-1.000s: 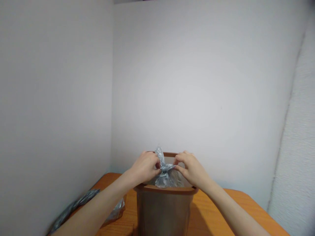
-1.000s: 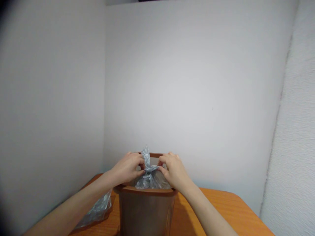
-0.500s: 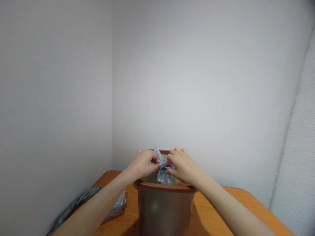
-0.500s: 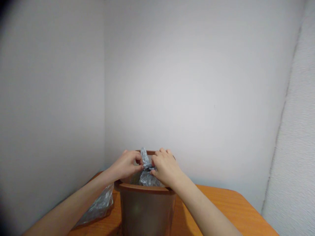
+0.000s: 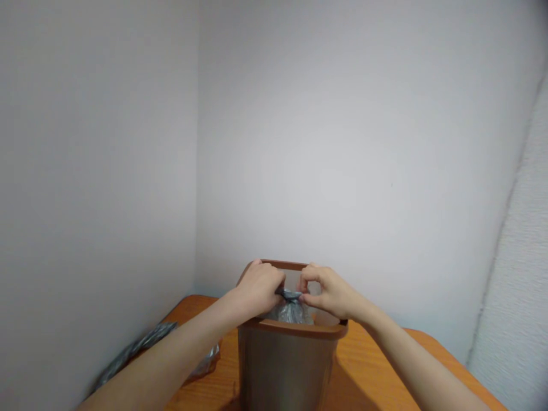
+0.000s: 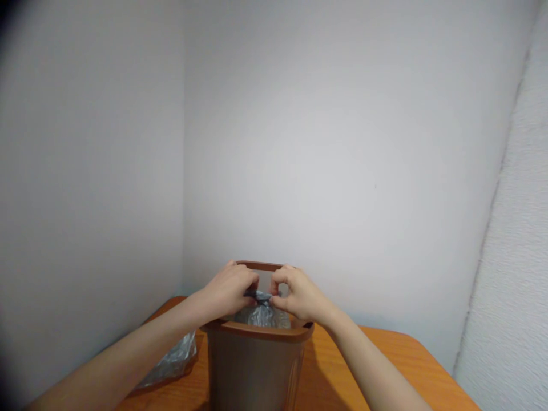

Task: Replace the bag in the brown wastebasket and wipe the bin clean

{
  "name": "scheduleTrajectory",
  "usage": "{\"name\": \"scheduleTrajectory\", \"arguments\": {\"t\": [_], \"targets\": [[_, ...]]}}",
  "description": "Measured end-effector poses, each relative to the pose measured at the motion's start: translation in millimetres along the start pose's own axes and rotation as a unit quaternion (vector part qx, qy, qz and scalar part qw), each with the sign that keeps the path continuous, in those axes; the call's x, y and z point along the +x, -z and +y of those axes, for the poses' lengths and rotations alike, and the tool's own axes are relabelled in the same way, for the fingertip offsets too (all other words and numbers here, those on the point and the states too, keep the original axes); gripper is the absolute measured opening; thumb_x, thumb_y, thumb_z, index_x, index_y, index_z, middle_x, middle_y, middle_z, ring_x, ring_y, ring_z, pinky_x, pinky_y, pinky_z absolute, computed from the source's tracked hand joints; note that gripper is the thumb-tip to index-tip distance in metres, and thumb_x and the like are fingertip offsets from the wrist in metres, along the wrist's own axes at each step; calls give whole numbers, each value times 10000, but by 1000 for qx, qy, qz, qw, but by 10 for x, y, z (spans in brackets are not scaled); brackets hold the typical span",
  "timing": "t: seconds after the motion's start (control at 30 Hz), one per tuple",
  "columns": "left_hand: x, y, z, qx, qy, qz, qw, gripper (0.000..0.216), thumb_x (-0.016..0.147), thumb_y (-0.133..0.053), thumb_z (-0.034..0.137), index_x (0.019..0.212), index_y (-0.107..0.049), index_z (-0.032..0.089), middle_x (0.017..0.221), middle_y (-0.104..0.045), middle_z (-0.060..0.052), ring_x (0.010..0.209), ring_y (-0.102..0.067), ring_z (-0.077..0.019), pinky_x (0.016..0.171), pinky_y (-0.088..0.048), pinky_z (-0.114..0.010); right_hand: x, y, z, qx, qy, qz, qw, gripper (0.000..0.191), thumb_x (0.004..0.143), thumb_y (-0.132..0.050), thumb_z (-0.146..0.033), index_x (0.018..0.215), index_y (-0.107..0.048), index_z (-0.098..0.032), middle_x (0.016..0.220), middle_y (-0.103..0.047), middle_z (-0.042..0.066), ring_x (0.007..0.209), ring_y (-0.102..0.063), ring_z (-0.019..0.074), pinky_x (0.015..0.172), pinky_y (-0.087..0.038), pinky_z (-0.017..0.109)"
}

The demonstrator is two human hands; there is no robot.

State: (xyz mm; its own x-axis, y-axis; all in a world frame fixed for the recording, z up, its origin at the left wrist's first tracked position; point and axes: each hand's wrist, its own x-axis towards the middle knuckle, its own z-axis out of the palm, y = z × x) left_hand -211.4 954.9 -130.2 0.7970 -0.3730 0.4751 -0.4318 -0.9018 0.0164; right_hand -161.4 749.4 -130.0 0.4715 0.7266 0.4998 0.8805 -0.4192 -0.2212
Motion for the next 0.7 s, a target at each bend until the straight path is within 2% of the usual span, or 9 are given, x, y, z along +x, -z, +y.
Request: {"name": "scheduleTrajectory", "arguments": {"t": [0.17, 0.3, 0.37, 0.43, 0.53, 0.6, 0.7], "targets": [[4, 21, -172, -32, 29, 25, 999, 177, 798, -685, 364, 746, -654, 198, 791, -725, -22, 781, -648, -217, 754, -395, -319, -122, 119, 159, 47, -20, 16, 999, 123, 795, -658, -158, 700, -595, -204, 828, -697, 4, 867, -611, 179, 802, -440, 297], [-3, -44, -291, -79, 46, 27, 995, 199, 819, -646, 392, 796, -667, 195, 779, -723, 4, 717, -637, -172, 610, -390, -243, -147, 114, 93, 53, -37, 34, 997, 66, 812, -670, -238, 809, -613, -205, 871, -671, 14, 859, -593, 191, 797, -428, 323], [15, -90, -295, -91, 51, 32, 994, 191, 825, -624, 377, 799, -668, 193, 770, -722, 9, 716, -639, -165, 590, -389, -230, -110, 51, -25, 29, -34, 41, 998, 218, 764, -740, -292, 907, -597, -211, 929, -654, 16, 877, -574, 200, 793, -418, 330], [32, -110, -274, -90, 54, 42, 994, 181, 819, -613, 364, 781, -666, 196, 762, -721, 8, 720, -639, -166, 600, -391, -231, -57, -24, -142, -23, -24, 45, 998, 324, 701, -804, -315, 917, -584, -215, 956, -644, 25, 898, -551, 220, 794, -397, 348], [24, -82, -244, -72, 60, 59, 994, 173, 811, -598, 349, 748, -658, 200, 740, -717, 0, 706, -634, -175, 636, -390, -252, 3, -80, -214, -74, -7, 46, 996, 162, 745, -737, -191, 819, -595, -215, 878, -643, 24, 902, -534, 236, 830, -354, 387], [-11, -48, -254, -52, 70, 74, 993, 155, 800, -590, 320, 721, -646, 200, 724, -712, -8, 698, -627, -184, 688, -388, -282, -4, -56, -169, -61, -9, 50, 997, 110, 777, -652, -118, 786, -599, -214, 820, -638, 18, 877, -538, 227, 850, -345, 402], [-90, -15, -311, -22, 90, 94, 991, 135, 779, -581, 283, 681, -622, 199, 728, -705, -21, 722, -623, -206, 766, -372, -337, -91, 42, -7, -19, -28, 67, 997, 71, 783, -626, -141, 789, -605, -208, 811, -632, 23, 832, -559, 214, 818, -387, 383]]}}
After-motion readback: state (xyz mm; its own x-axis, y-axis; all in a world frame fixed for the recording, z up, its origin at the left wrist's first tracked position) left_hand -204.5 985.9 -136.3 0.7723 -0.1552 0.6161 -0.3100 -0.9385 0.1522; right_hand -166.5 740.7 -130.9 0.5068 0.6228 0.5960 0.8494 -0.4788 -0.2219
